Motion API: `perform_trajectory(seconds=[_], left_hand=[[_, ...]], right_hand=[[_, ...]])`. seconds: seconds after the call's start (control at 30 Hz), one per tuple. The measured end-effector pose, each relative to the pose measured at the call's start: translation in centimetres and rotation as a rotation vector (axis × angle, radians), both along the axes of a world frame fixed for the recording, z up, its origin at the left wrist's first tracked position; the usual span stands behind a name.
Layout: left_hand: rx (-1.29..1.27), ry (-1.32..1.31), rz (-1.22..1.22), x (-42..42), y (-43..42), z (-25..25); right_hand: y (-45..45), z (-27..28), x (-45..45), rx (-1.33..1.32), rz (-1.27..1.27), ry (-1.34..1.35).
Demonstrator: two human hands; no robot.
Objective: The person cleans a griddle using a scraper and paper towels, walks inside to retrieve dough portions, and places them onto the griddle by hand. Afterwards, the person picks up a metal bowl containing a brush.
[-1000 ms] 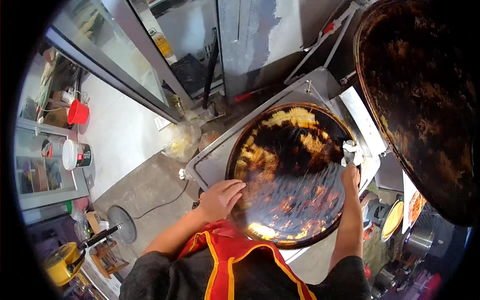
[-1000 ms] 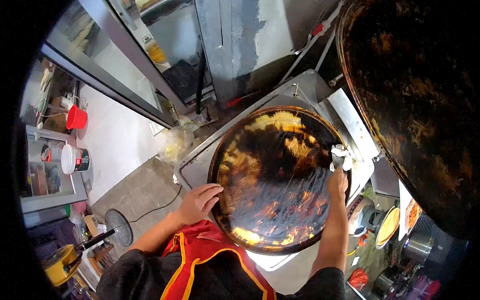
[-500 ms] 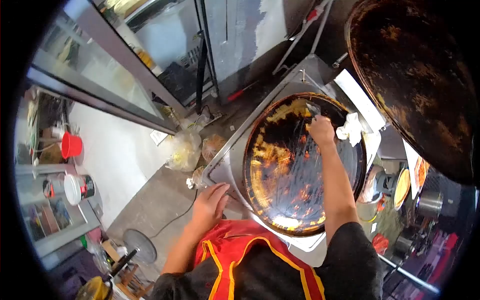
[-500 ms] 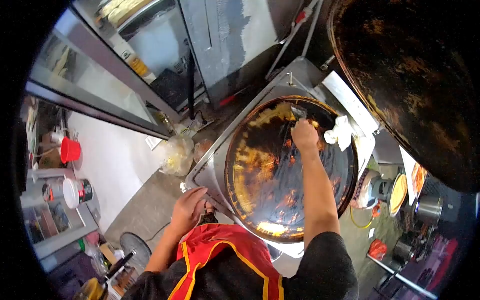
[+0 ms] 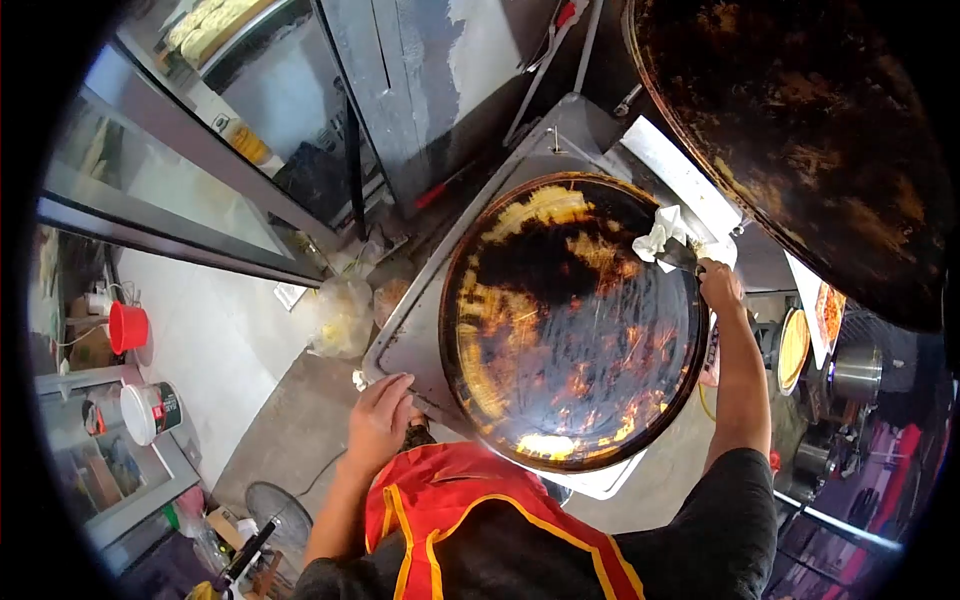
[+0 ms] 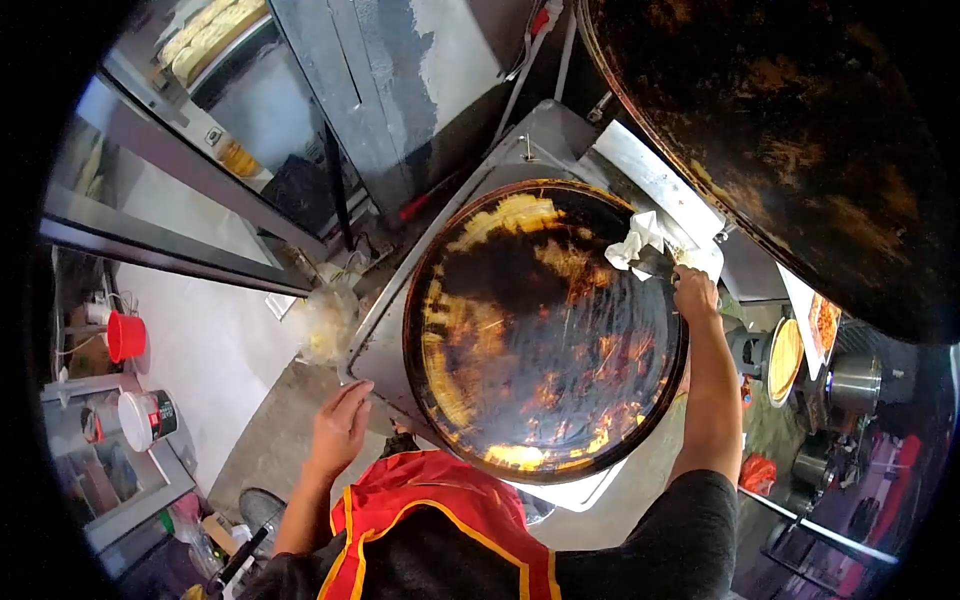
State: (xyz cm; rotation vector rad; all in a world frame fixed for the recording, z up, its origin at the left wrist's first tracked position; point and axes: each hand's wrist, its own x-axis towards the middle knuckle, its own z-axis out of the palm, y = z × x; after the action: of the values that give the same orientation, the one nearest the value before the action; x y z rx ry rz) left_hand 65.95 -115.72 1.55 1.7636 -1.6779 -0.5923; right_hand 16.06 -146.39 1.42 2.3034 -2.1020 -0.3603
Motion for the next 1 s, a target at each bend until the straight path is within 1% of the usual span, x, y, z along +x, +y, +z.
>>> perform_trajectory(seconds=[0.03,0.1,0.13,0.2,0.23,0.3,0.33,0.43,0.5,0.57,0.6,0.63,0.67,0.77,0.8,0.9,0.97,1.0], left_hand=[[0.009,-0.006,-0.008,-0.5,-0.2,0.1],[0.092,0.052,0.021,-2.0,-0.2,0.2],[0.133,0.083,0.032,-2.5,-0.3,0.3],[0.062,0.013,-0.021,-2.9,-0.5,0.0],[0.028,-0.022,-0.042,-3.0,-0.5,-0.2],[0.015,-0.017,-0.031,-3.2,-0.4,-0.4],[0.009,-0.017,-0.029,-3.1,-0.3,-0.4],[0.062,0.022,-0.011,-3.0,-0.3,-0.1],[0.070,0.007,-0.006,-3.0,0.0,0.0],[0.073,-0.008,0.004,-2.9,0.1,0.2],[0.074,-0.013,0.008,-2.9,0.2,0.3],[0.075,-0.014,0.010,-2.7,0.4,0.5],[0.077,-0.019,0.006,-2.5,0.6,0.5],[0.062,-0.024,-0.003,-1.8,1.0,0.0],[0.051,-0.021,-0.003,-1.6,1.3,0.0],[0.019,0.006,0.008,-0.8,2.1,0.2],[0.004,0.016,0.007,-0.3,2.7,0.3],[-0.005,0.005,0.005,0.1,3.1,0.3]], right_hand=[[-0.6,-1.3,-0.8,0.008,-0.023,-0.045],[-1.6,-2.0,-0.9,0.048,-0.056,-0.122],[-2.1,-2.5,-1.6,0.048,-0.021,-0.152],[-3.4,-3.2,-2.2,0.049,0.056,-0.213],[-4.0,-3.6,-2.2,0.020,0.103,-0.206],[-5.9,-4.6,-1.4,0.054,0.191,-0.138],[-6.1,-3.8,0.5,0.079,0.186,-0.096],[-8.3,-5.4,1.3,0.092,0.365,-0.094],[-9.8,-7.8,2.6,0.099,0.362,-0.400],[-10.0,-10.3,4.0,0.148,0.325,-0.489],[-9.4,-9.9,6.2,0.173,0.306,-0.533],[-8.1,-9.4,7.9,0.231,0.273,-0.469],[-7.2,-9.3,9.4,0.231,0.286,-0.424],[-5.0,-13.2,12.8,-0.004,0.455,-0.162],[-3.7,-12.1,14.7,-0.052,0.494,-0.103],[-2.0,-9.4,18.1,0.017,0.461,-0.272],[-1.9,-10.9,17.8,-0.063,0.461,-0.250],[-1.7,-10.5,18.4,-0.108,0.459,-0.243]])
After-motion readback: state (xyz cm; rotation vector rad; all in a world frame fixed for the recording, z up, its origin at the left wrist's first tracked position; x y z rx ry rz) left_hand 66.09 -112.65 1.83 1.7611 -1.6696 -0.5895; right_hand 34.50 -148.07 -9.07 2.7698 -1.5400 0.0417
